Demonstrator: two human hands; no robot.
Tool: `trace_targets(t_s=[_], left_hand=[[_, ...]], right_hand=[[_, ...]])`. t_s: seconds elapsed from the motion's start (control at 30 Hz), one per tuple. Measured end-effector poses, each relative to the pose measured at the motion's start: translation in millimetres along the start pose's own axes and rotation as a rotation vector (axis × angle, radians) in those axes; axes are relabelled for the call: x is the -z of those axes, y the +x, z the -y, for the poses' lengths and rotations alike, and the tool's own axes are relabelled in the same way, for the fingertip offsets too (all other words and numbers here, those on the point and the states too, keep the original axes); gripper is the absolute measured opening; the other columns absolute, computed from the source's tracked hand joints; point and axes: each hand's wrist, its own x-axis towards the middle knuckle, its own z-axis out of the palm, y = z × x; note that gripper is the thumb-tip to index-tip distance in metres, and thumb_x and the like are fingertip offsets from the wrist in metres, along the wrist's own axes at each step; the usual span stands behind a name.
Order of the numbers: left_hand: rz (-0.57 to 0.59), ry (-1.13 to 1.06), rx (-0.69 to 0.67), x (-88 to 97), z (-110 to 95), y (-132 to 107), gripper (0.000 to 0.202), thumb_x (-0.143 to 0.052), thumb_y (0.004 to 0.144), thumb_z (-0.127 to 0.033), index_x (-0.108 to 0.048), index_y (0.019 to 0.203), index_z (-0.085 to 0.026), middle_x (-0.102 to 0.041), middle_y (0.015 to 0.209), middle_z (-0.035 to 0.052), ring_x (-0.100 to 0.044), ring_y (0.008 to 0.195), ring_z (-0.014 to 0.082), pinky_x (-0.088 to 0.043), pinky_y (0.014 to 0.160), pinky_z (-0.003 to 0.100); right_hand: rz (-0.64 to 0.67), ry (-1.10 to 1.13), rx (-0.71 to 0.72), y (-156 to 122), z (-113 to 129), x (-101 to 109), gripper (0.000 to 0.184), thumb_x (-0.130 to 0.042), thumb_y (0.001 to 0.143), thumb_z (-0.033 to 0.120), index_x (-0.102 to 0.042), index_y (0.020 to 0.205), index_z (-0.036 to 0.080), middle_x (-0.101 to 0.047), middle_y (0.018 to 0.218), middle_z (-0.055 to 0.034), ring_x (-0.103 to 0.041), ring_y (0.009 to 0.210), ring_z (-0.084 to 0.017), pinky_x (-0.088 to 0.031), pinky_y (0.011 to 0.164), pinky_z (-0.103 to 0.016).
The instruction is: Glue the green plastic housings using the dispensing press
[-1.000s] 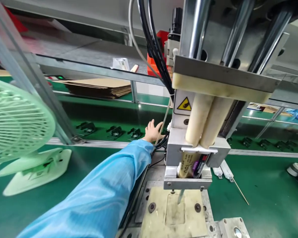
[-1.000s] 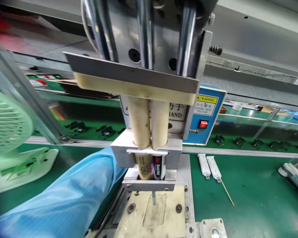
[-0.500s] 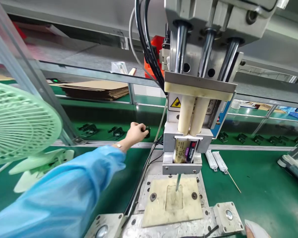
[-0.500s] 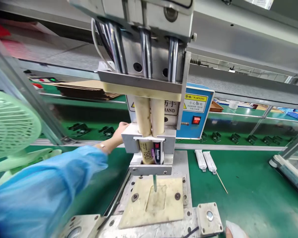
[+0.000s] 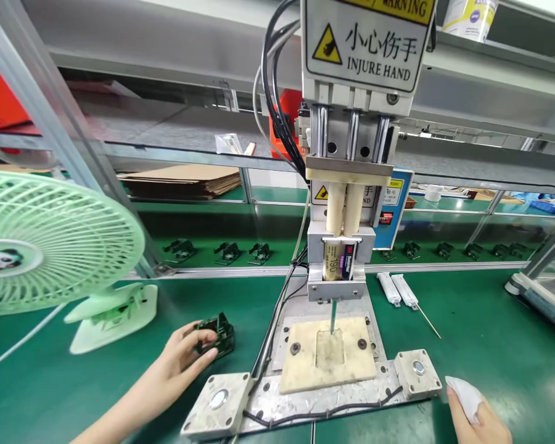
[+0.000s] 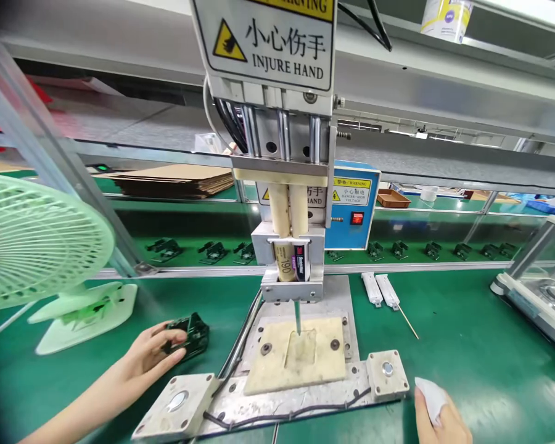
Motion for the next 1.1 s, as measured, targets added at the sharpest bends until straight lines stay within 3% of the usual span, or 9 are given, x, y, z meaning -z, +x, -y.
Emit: trace_targets(t_s=[0.13,0.27,0.33,0.43,0.57,0.73,0.93,1.03,1.1], left_hand=[[0.075,-0.108,0.110,16.1,-18,-8,0.064,-0.062,0.068,-0.079,-0.072,0.094,-0.021,-0.062,0.119,0.0147,-0.040,0.139,0.0403,-0.045,0.108,0.052],[0.034,-0.345,0.184,23.4,-75,-9,0.062,-0.077,0.061,-0.067,-0.058,0.100,-0.023,-0.064,0.105,0.0082,-0.064,0.107,0.0323,-0.054,0.096,0.043],[0.149,-0.519,0.277,16.0,-110,-16,0.068,-0.082,0.060,-0.061,-0.049,0.107,-0.025,-0.065,0.099,0.0039,-0.068,0.098,0.0273,-0.056,0.084,0.035],[0.486,-0.696,0.482,-9.5,-155,-32,0.070,-0.085,0.065,-0.050,-0.049,0.118,-0.022,-0.067,0.098,0.0031,-0.069,0.084,0.0187,-0.054,0.076,0.027],[0.730,-0.796,0.638,-51.5,-190,-39,0.066,-0.093,0.053,-0.040,-0.062,0.104,-0.013,-0.067,0.089,0.0040,-0.064,0.075,0.0123,-0.051,0.073,0.023],[0.737,-0.773,0.473,-82.4,-192,-11,0.064,-0.091,0.051,-0.042,-0.064,0.100,-0.011,-0.069,0.090,0.0080,-0.065,0.080,0.0166,-0.052,0.083,0.030],[0.611,-0.569,0.166,-99.3,-172,3,0.071,-0.085,0.057,-0.036,-0.056,0.119,-0.015,-0.064,0.089,0.0044,-0.064,0.081,0.0193,-0.053,0.085,0.037],[0.574,-0.429,0.035,-99.4,-172,-5,0.067,-0.080,0.065,-0.035,-0.057,0.125,-0.017,-0.065,0.110,0.0134,-0.064,0.101,0.0295,-0.049,0.096,0.051],[0.528,-0.326,-0.064,-92.7,-174,-9,0.071,-0.081,0.065,-0.036,-0.058,0.130,-0.021,-0.054,0.139,0.0186,-0.048,0.129,0.0393,-0.037,0.108,0.061]], right_hand=[[0.017,-0.014,0.022,-2,11,5,0.067,-0.056,0.068,0.081,-0.079,0.087,0.022,-0.075,0.099,-0.0134,-0.070,0.091,-0.036,-0.056,0.078,-0.044],[-0.028,-0.029,0.026,-9,26,6,0.080,-0.046,0.067,0.092,-0.078,0.082,0.020,-0.074,0.098,-0.0148,-0.070,0.089,-0.036,-0.055,0.078,-0.045],[-0.052,-0.027,0.047,-10,27,6,0.083,-0.043,0.069,0.093,-0.078,0.084,0.020,-0.074,0.097,-0.0155,-0.070,0.088,-0.036,-0.055,0.078,-0.044],[-0.061,-0.028,0.076,-9,22,6,0.081,-0.043,0.072,0.091,-0.078,0.085,0.020,-0.074,0.094,-0.0152,-0.070,0.085,-0.034,-0.056,0.075,-0.043],[-0.018,-0.044,0.104,-6,17,5,0.075,-0.046,0.074,0.088,-0.079,0.087,0.021,-0.074,0.086,-0.0137,-0.070,0.077,-0.032,-0.057,0.071,-0.042],[-0.099,0.004,0.166,-9,24,3,0.077,-0.043,0.076,0.089,-0.078,0.083,0.020,-0.074,0.091,-0.0143,-0.071,0.082,-0.032,-0.057,0.072,-0.039],[-0.072,0.043,0.133,-10,29,4,0.081,-0.043,0.075,0.091,-0.078,0.082,0.017,-0.074,0.095,-0.0152,-0.071,0.085,-0.033,-0.056,0.075,-0.039],[-0.047,0.051,0.107,-10,29,4,0.083,-0.043,0.074,0.091,-0.078,0.084,0.017,-0.074,0.097,-0.0158,-0.071,0.089,-0.034,-0.055,0.079,-0.041],[-0.040,0.062,0.075,-10,28,5,0.081,-0.045,0.072,0.091,-0.078,0.085,0.018,-0.074,0.098,-0.0157,-0.070,0.091,-0.035,-0.055,0.080,-0.042]])
